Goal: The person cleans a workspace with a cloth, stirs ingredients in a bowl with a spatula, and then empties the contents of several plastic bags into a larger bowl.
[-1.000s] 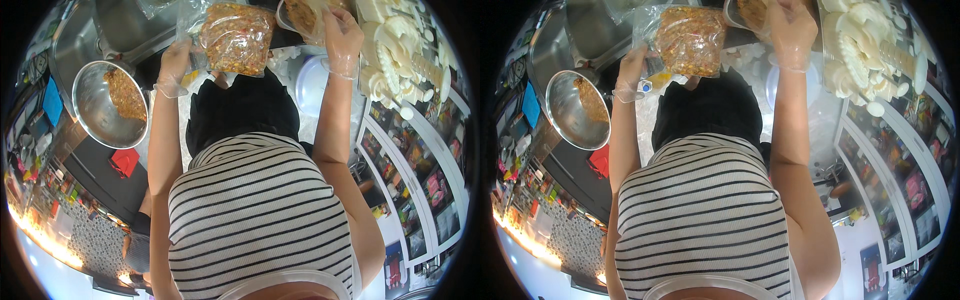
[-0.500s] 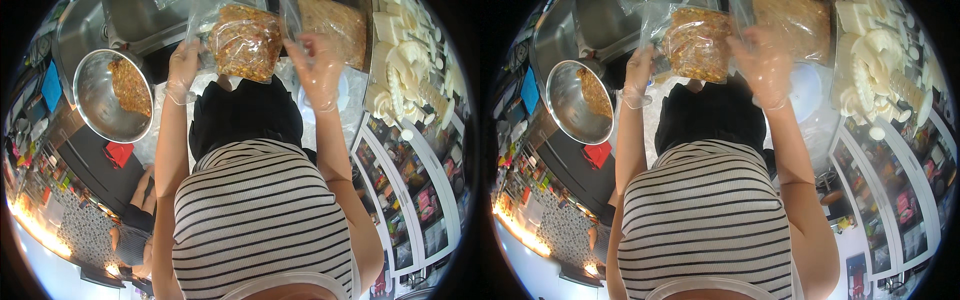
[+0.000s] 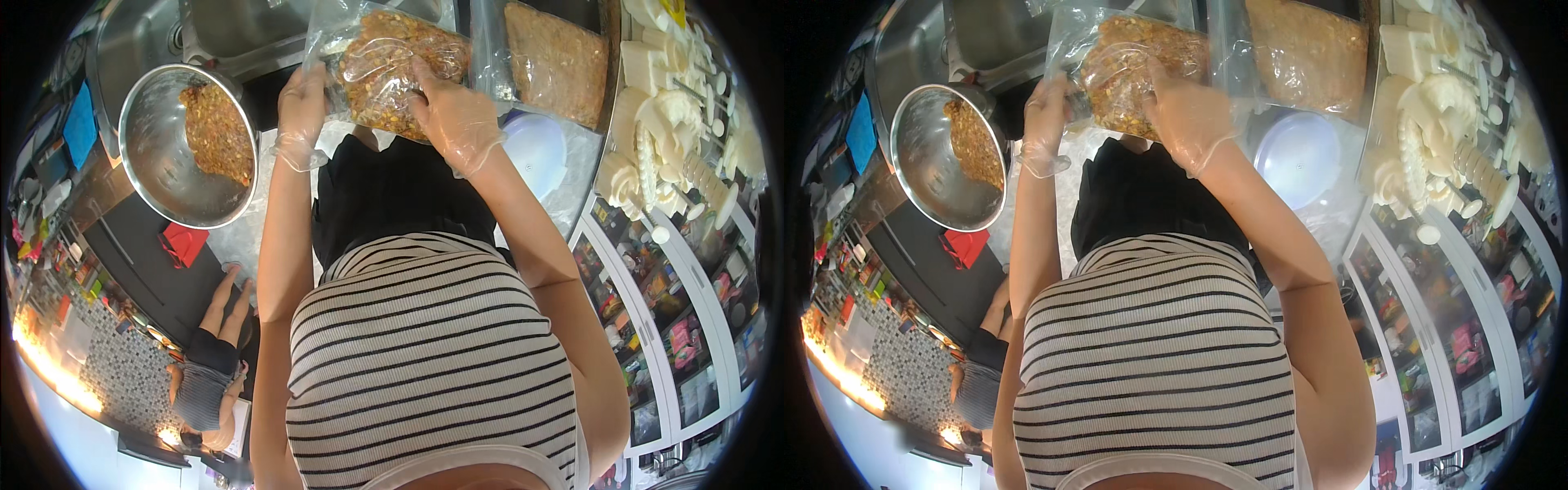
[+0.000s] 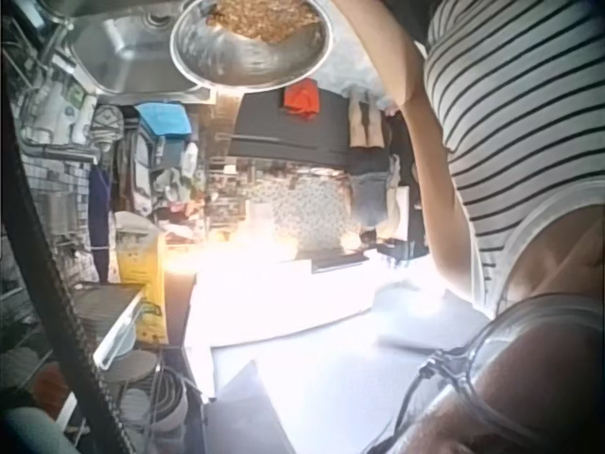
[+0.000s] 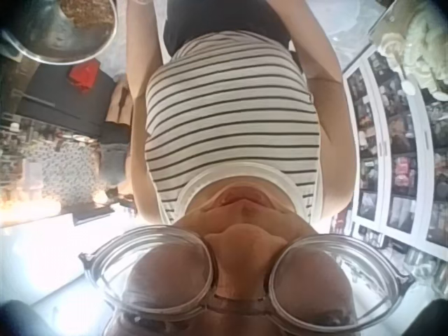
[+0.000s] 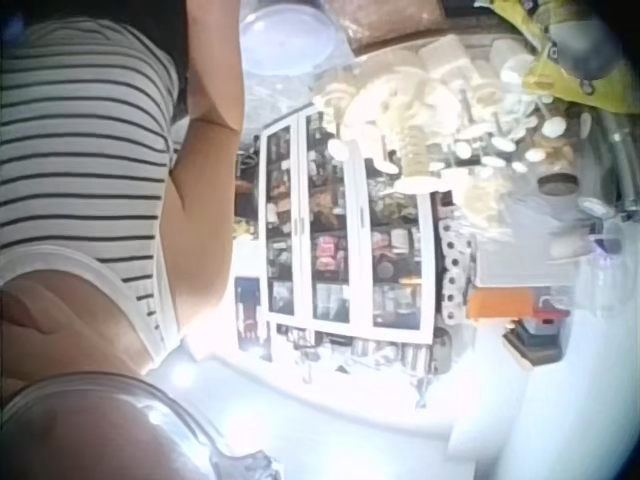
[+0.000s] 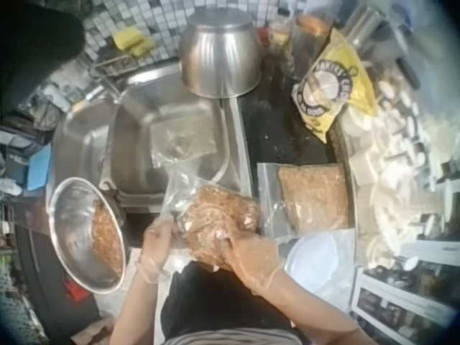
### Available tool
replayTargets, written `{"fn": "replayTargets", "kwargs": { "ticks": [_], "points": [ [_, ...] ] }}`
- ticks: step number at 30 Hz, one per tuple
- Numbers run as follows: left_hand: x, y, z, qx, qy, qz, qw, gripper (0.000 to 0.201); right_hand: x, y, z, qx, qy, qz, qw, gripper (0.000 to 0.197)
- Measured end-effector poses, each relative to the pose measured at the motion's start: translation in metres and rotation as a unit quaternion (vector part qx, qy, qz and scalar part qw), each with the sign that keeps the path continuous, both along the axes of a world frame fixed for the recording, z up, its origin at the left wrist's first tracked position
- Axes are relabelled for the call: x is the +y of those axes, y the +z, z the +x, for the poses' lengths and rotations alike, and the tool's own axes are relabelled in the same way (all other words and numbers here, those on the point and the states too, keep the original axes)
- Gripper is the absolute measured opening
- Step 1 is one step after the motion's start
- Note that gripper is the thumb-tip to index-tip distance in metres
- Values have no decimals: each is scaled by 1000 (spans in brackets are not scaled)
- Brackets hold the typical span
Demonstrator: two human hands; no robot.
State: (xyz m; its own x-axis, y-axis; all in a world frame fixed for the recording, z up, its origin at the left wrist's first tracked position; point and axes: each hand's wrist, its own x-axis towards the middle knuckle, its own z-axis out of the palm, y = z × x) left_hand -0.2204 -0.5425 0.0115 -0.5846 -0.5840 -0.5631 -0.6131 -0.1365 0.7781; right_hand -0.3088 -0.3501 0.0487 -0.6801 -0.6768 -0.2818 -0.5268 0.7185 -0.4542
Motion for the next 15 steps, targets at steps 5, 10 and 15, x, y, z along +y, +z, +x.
{"fn": "replayTargets", "kwargs": {
  "ticks": [5,10,15],
  "points": [
    [-1,3,3,12,-16,-2,1000,28,1,3,-1,-9,5,3,1000,47],
    [10,72,-12,30,8,55,998,25,10,25,-5,35,-10,-224,974,46],
    [47,156,-21,158,-126,-100,974,17,4,80,-5,-292,-153,-327,886,38]
  ]
}}
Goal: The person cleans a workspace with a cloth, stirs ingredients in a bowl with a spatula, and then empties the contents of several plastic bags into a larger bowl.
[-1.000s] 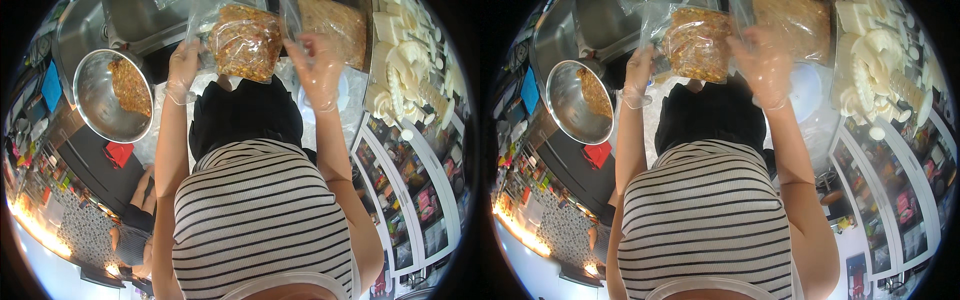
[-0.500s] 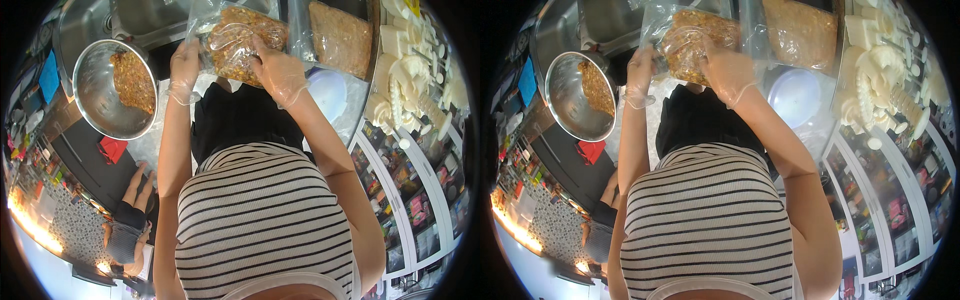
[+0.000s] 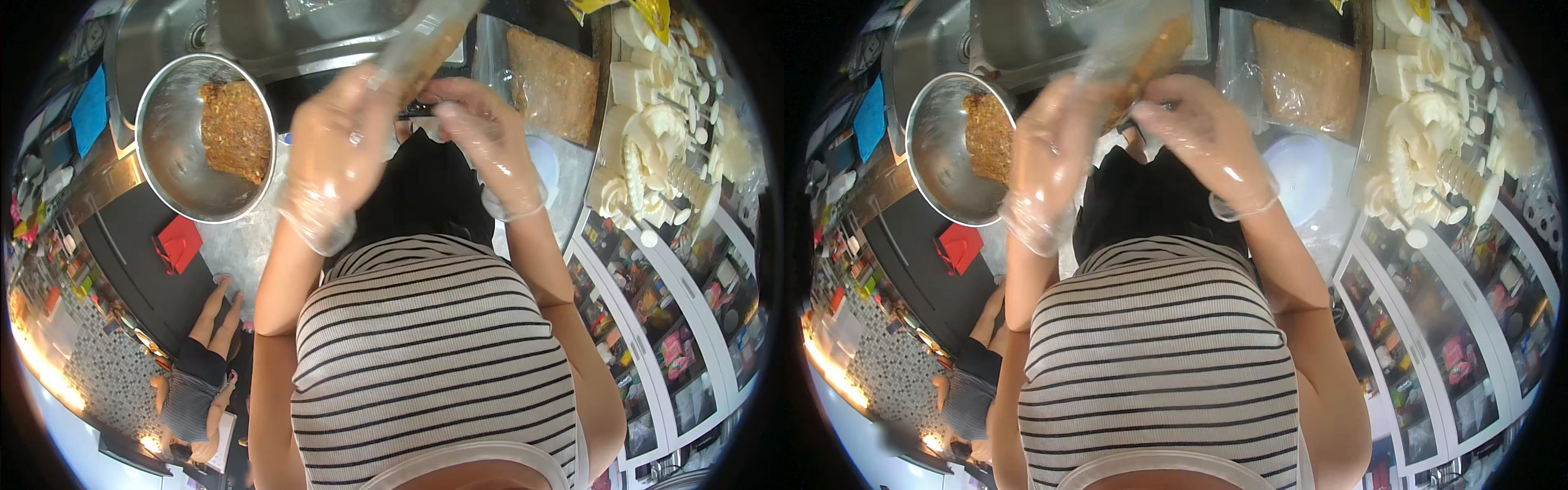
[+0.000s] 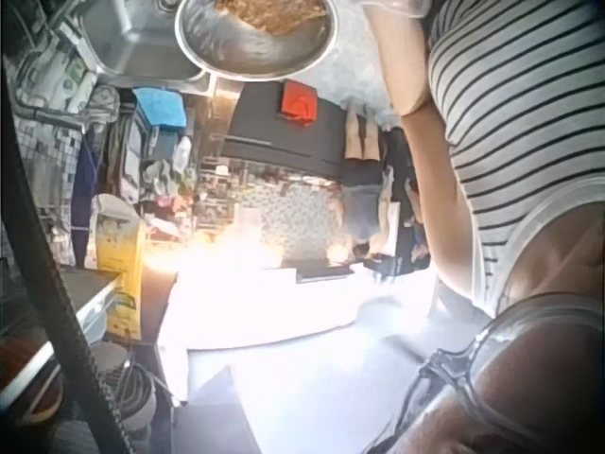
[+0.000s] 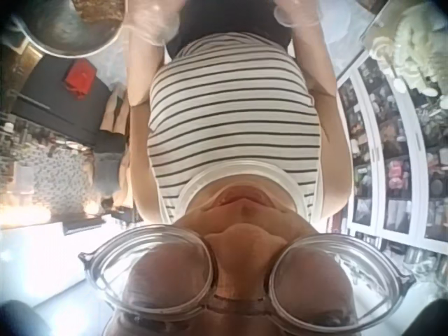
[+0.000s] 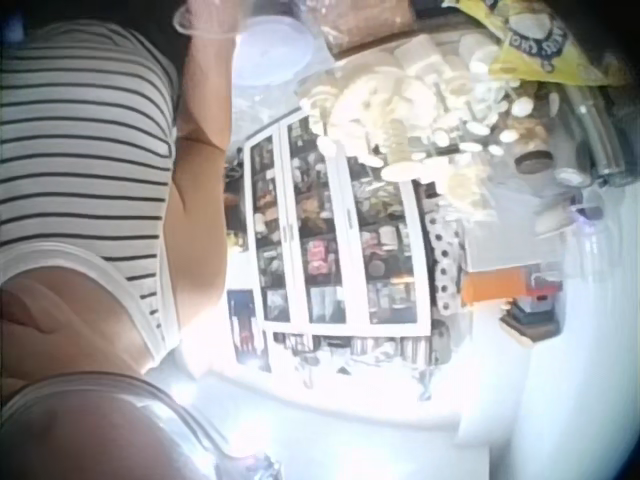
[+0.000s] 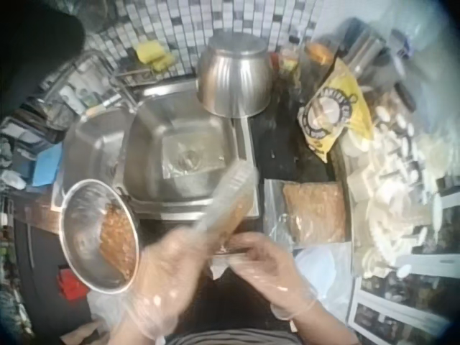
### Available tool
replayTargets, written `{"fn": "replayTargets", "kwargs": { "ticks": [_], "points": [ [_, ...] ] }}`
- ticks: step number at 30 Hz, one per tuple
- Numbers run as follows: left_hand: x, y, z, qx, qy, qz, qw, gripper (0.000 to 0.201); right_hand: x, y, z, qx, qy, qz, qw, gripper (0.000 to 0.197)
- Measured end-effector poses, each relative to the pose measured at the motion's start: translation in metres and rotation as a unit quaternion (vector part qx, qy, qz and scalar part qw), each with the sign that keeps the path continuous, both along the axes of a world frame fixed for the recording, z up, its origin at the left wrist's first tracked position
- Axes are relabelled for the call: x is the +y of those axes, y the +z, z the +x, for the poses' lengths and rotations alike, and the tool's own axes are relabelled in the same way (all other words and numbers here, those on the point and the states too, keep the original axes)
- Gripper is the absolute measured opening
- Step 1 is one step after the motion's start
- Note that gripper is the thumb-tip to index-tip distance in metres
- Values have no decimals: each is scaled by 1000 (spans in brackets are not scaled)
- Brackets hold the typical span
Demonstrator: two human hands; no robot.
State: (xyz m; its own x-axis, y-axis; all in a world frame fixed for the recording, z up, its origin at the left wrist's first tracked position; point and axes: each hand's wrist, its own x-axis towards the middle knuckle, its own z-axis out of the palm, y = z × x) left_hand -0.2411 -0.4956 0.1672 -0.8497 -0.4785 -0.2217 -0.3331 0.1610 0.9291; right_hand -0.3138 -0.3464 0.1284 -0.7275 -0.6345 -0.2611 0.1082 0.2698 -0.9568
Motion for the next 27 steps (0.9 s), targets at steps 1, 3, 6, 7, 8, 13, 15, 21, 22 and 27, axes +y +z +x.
{"fn": "replayTargets", "kwargs": {
  "ticks": [1,3,6,7,8,13,15,21,22,27],
  "points": [
    [6,2,-3,-14,-54,-103,993,14,0,6,-4,-133,-27,-55,989,36],
    [19,-1,-7,-20,-145,-237,961,9,8,-2,-5,-201,-55,-79,975,33],
    [49,-51,-16,-34,-241,-279,929,13,27,-40,-3,-270,-105,-73,954,35],
    [61,-68,-18,-60,-259,-288,920,17,32,-54,-4,-264,-121,-25,957,36],
    [70,-82,-19,-62,-259,-285,921,17,39,-66,-6,-255,-140,21,957,36],
    [93,-112,-13,-67,-247,-217,942,30,53,-66,-12,-117,-174,140,968,32],
    [99,-115,-10,-65,-260,-204,942,31,67,-73,-16,3,-112,182,977,32],
    [97,-109,-8,16,-269,-79,960,34,55,-45,-4,77,-150,297,940,30],
    [98,-107,-7,12,-291,-70,954,33,58,-47,-2,73,-157,298,939,30],
    [109,-109,0,36,-304,-63,950,32,81,-70,1,194,-171,263,930,27]
  ]
}}
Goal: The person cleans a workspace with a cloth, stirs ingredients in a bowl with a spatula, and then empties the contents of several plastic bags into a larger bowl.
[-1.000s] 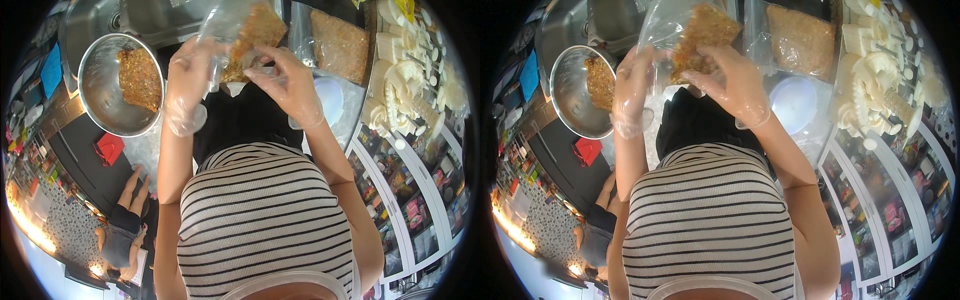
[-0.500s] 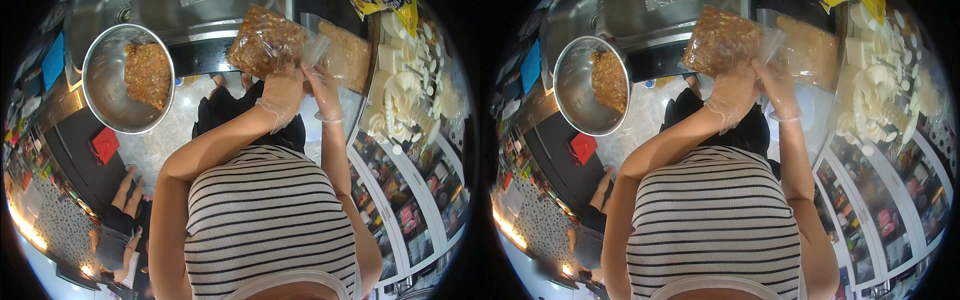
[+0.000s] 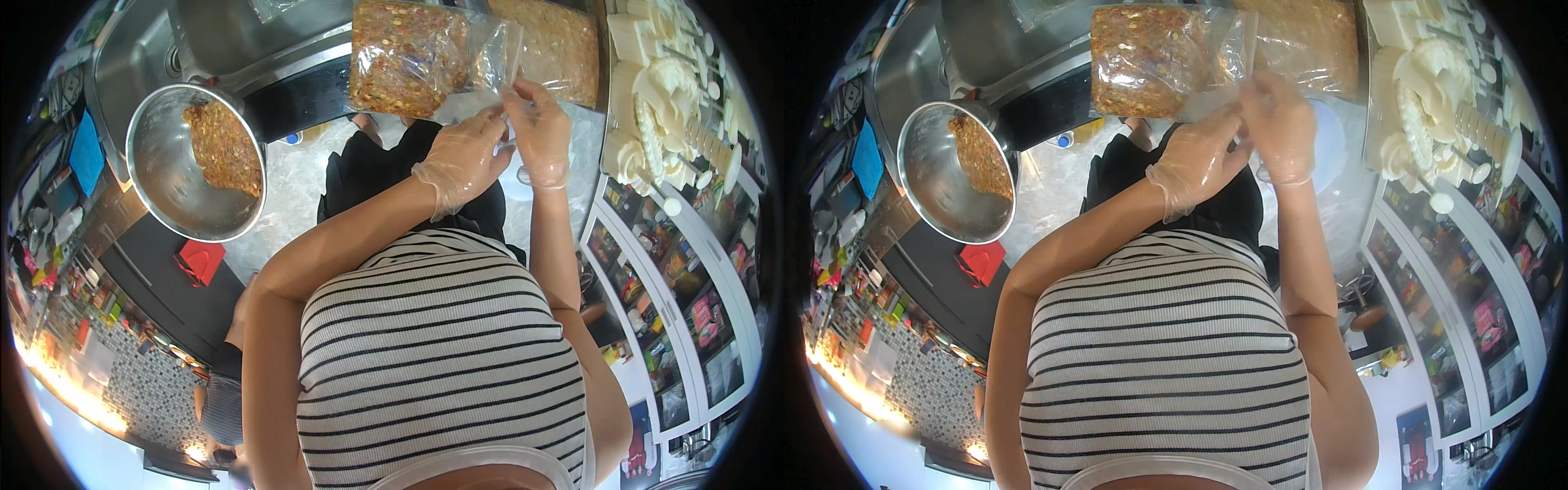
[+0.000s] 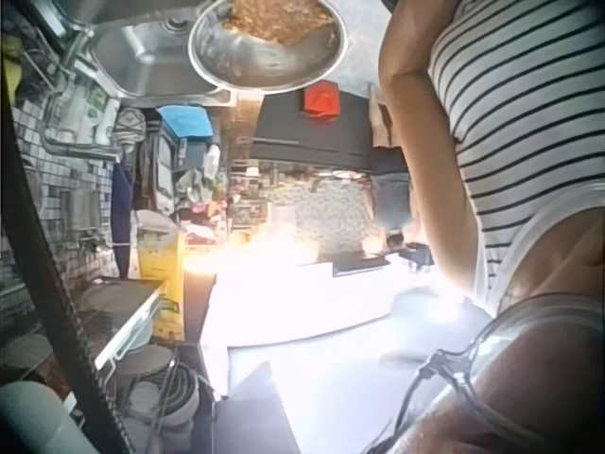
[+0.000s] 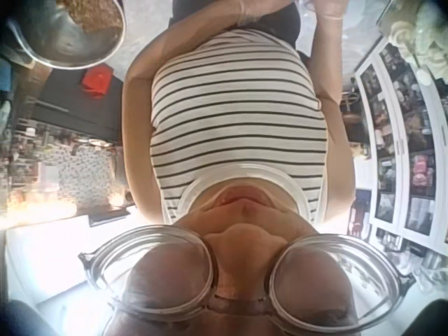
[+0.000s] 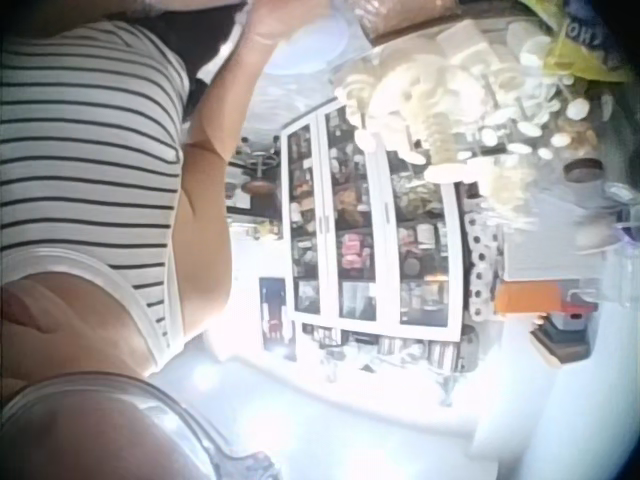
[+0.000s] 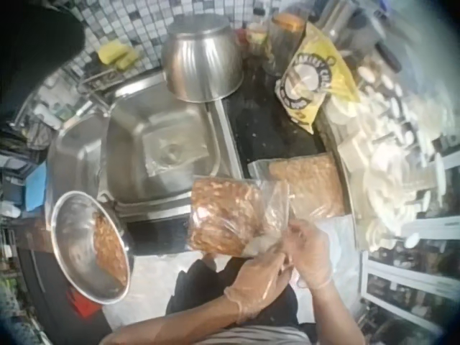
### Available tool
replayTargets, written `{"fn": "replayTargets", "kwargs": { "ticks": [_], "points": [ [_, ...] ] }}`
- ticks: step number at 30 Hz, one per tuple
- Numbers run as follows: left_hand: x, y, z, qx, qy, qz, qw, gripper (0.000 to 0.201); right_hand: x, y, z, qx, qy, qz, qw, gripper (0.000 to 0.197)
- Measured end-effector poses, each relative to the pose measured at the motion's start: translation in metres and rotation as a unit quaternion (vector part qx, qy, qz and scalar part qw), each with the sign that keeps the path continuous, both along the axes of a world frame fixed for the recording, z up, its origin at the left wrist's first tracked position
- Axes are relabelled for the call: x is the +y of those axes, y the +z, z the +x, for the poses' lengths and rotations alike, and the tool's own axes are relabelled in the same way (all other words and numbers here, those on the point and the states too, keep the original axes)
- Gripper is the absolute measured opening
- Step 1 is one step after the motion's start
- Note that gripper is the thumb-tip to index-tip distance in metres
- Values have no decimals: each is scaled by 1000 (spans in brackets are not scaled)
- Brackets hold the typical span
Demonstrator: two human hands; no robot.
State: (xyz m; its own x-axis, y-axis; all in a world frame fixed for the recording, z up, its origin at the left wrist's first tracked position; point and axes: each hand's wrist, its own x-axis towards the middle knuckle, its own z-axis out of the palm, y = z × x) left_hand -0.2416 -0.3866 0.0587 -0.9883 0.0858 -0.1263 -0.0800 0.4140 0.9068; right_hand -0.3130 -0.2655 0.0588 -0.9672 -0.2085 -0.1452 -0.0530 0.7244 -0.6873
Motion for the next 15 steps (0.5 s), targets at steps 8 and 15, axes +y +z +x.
{"fn": "replayTargets", "kwargs": {
  "ticks": [8,15],
  "points": [
    [4,-20,-5,-49,108,72,990,46,25,-13,2,-252,-120,-262,924,28],
    [13,-14,-10,-3,128,46,991,39,42,-37,5,-279,-109,-356,885,26]
  ]
}}
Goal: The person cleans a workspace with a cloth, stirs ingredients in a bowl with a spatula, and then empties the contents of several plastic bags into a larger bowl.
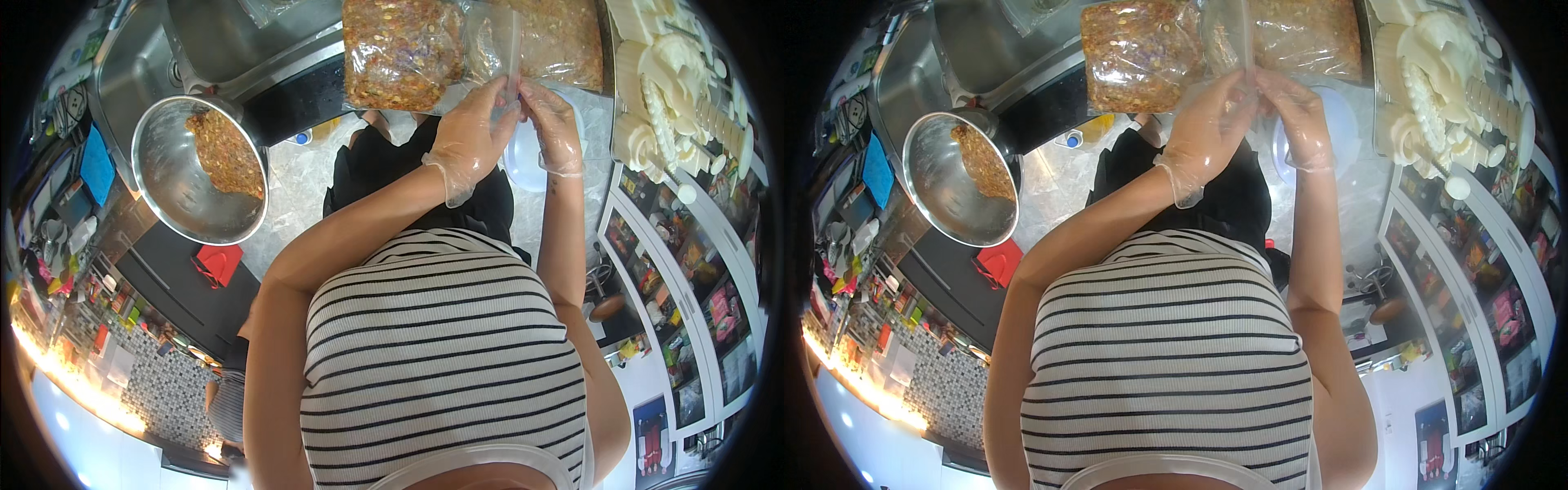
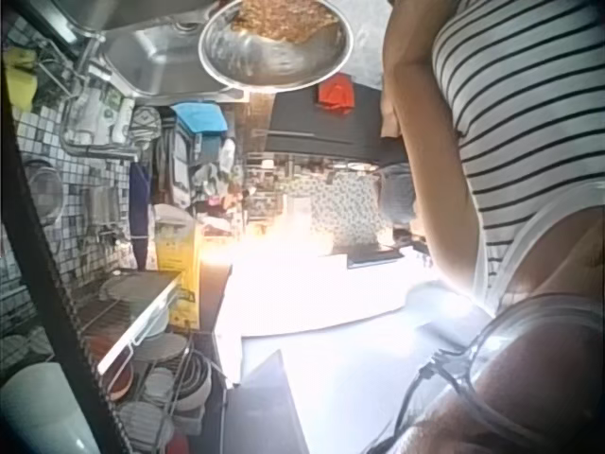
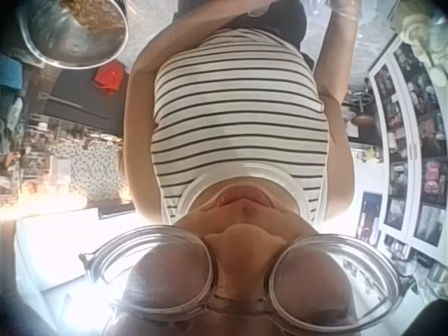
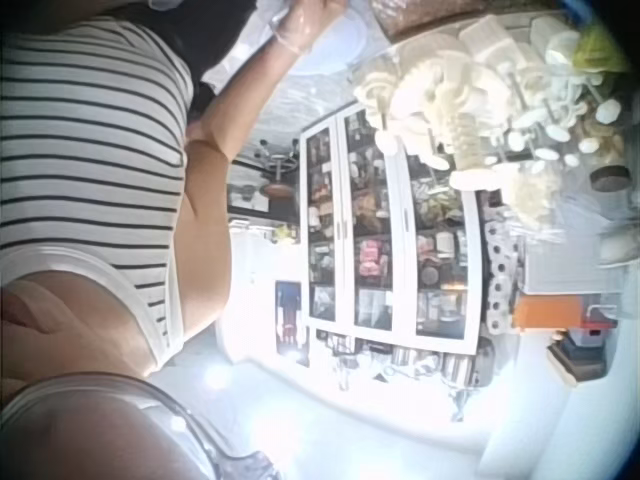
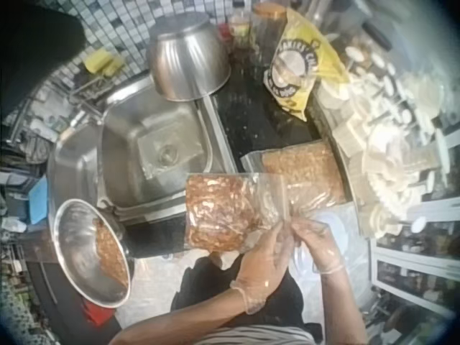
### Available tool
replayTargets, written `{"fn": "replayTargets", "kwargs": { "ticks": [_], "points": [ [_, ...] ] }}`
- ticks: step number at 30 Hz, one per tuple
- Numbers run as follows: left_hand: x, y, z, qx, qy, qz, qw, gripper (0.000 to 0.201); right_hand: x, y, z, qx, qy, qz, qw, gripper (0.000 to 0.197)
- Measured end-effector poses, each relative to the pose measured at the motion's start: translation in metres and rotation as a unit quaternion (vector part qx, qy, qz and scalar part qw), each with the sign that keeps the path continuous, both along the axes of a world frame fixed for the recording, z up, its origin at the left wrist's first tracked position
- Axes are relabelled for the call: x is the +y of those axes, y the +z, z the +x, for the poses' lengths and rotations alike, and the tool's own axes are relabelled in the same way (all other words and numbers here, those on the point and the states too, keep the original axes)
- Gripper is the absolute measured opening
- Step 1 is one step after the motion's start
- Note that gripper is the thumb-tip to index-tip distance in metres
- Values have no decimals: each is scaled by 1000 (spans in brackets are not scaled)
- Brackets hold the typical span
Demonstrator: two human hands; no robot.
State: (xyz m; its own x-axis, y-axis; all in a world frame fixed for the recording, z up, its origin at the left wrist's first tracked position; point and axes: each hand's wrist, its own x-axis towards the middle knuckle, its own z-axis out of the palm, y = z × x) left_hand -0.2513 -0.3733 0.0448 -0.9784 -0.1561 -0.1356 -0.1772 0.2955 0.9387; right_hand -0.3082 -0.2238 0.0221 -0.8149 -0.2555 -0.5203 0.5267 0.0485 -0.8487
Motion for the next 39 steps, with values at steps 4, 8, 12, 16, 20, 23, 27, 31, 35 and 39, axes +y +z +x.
{"fn": "replayTargets", "kwargs": {
  "ticks": [4,8,12,16,20,23,27,31,35,39],
  "points": [
    [-1,2,-1,-21,7,17,1000,39,-1,-4,-1,2,-1,-8,1000,26],
    [-1,3,-2,-30,24,29,999,37,-2,-6,-3,15,11,-15,1000,27],
    [-2,2,-5,-30,19,18,999,35,-7,8,-3,83,63,67,992,25],
    [-1,-3,-4,-11,28,-15,999,31,-16,19,-3,76,42,76,993,23],
    [-3,-3,-8,-16,2,-1,1000,31,-17,18,-4,123,64,130,982,22],
    [-8,-4,-11,-37,-11,18,999,30,-16,14,-4,155,79,156,972,22],
    [-16,-4,-17,-52,-27,13,998,30,-16,16,-4,193,88,177,961,24],
    [-25,-6,-27,-71,-67,6,995,31,-21,29,-4,230,108,222,941,26],
    [-26,-14,-29,-64,-75,5,995,32,-26,33,-4,265,128,250,922,28],
    [-23,-19,-34,-72,-50,-21,996,29,-33,35,-1,285,136,263,912,29]
  ]
}}
